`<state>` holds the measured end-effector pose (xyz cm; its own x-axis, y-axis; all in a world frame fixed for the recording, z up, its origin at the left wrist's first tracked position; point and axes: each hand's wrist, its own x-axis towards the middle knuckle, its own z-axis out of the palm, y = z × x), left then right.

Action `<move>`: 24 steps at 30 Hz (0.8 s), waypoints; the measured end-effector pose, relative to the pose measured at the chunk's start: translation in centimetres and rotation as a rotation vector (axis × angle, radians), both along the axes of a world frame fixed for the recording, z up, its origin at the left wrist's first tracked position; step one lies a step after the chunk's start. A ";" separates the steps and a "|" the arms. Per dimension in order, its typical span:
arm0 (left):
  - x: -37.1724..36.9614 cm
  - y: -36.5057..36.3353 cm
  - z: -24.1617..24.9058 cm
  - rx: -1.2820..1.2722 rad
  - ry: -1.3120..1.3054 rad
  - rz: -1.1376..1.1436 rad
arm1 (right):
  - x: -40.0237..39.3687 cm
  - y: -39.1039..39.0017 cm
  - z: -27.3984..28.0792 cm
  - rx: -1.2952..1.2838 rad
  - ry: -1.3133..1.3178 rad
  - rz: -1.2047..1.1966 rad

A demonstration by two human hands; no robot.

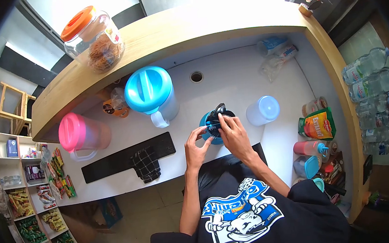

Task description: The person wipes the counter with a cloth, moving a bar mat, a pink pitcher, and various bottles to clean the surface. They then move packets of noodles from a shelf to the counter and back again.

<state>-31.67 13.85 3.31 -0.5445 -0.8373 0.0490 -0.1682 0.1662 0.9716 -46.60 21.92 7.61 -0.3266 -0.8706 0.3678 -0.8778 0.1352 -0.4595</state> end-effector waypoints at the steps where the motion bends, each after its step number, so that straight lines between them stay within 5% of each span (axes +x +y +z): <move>1: -0.1 -0.1 -0.4 -0.001 0.003 -0.002 | -0.2 0.2 0.0 -0.027 -0.034 -0.004; 6: -0.4 -0.4 -0.8 -0.080 -0.083 0.002 | -1.6 0.4 0.2 -0.197 -0.125 -0.167; 11: -2.1 -1.0 -2.5 -0.219 -0.219 -0.191 | -3.7 -0.6 -3.8 -0.068 -0.694 -0.083; 24: -4.6 0.5 -1.4 -0.362 -0.196 -0.234 | -0.5 -1.9 -1.9 -0.364 -0.876 -0.167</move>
